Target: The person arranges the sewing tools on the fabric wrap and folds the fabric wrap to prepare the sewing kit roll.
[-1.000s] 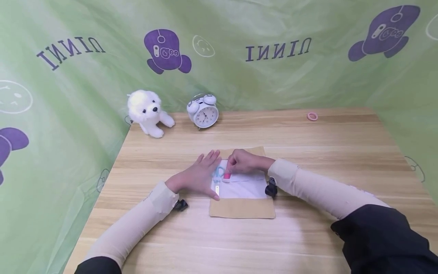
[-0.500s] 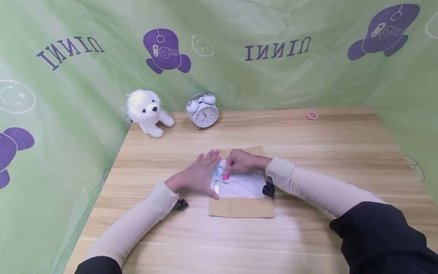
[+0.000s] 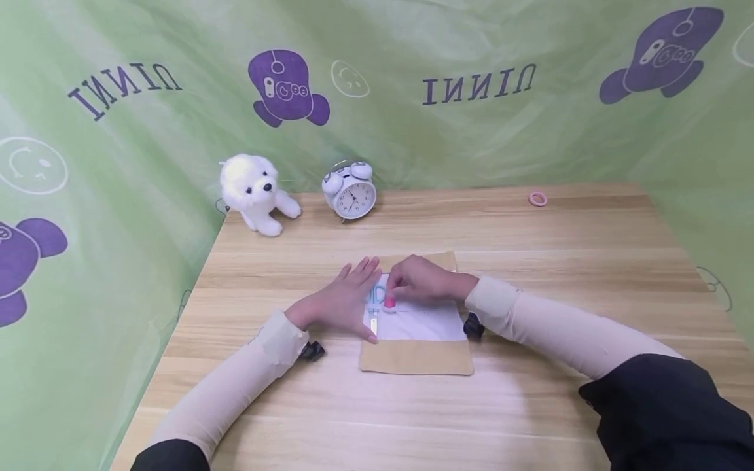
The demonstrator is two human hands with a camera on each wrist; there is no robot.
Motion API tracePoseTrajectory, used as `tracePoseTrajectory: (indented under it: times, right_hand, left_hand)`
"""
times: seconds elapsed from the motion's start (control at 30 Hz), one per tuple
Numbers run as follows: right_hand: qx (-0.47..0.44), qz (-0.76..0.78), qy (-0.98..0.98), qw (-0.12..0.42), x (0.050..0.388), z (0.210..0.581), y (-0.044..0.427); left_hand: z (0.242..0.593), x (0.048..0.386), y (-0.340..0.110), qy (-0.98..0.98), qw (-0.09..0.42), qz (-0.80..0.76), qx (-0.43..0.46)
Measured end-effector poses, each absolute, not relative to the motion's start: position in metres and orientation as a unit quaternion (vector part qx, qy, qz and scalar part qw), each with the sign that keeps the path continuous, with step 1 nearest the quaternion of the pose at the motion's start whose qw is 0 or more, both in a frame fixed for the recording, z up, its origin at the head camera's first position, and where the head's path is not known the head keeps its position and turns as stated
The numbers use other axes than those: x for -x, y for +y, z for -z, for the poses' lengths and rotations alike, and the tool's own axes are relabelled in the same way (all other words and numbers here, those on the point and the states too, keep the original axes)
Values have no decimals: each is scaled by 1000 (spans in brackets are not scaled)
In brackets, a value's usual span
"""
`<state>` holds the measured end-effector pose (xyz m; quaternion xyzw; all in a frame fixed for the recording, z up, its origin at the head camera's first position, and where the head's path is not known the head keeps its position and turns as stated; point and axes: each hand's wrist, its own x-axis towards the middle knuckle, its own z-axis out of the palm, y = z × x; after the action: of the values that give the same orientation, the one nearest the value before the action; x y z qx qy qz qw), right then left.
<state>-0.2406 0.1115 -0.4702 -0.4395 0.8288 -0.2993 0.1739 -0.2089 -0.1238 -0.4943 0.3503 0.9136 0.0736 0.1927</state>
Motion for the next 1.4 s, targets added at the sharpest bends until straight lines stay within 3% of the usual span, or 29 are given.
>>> tracePoseTrajectory:
  times: [0.2,0.3,0.43,0.73,0.8,1.03,1.4]
  right_hand:
    - [593,161,788,23,224,465,111]
    - [622,123,773,-16,217,467,110]
    - [592,187,782,55,216,468,111]
    - [409,374,790,260,238,475,113]
    - [392,374,796,268,239,477,114]
    - [394,325,836,200,230,474,111]
    - [390,305,837,234,234,472,109]
  left_hand:
    - [495,210,-124,913,187,-64,-356]
    - [494,210,-123,911,187,-63,-361]
    - [494,210,-123,910,188,-61,-364]
    - [491,210,-121,907,196,-66,-366]
    - [489,210,-120,905,199,-66,-370]
    - [491,211,-120,906,198,-55,-370]
    - [499,213,-123,905,203,-62,-368]
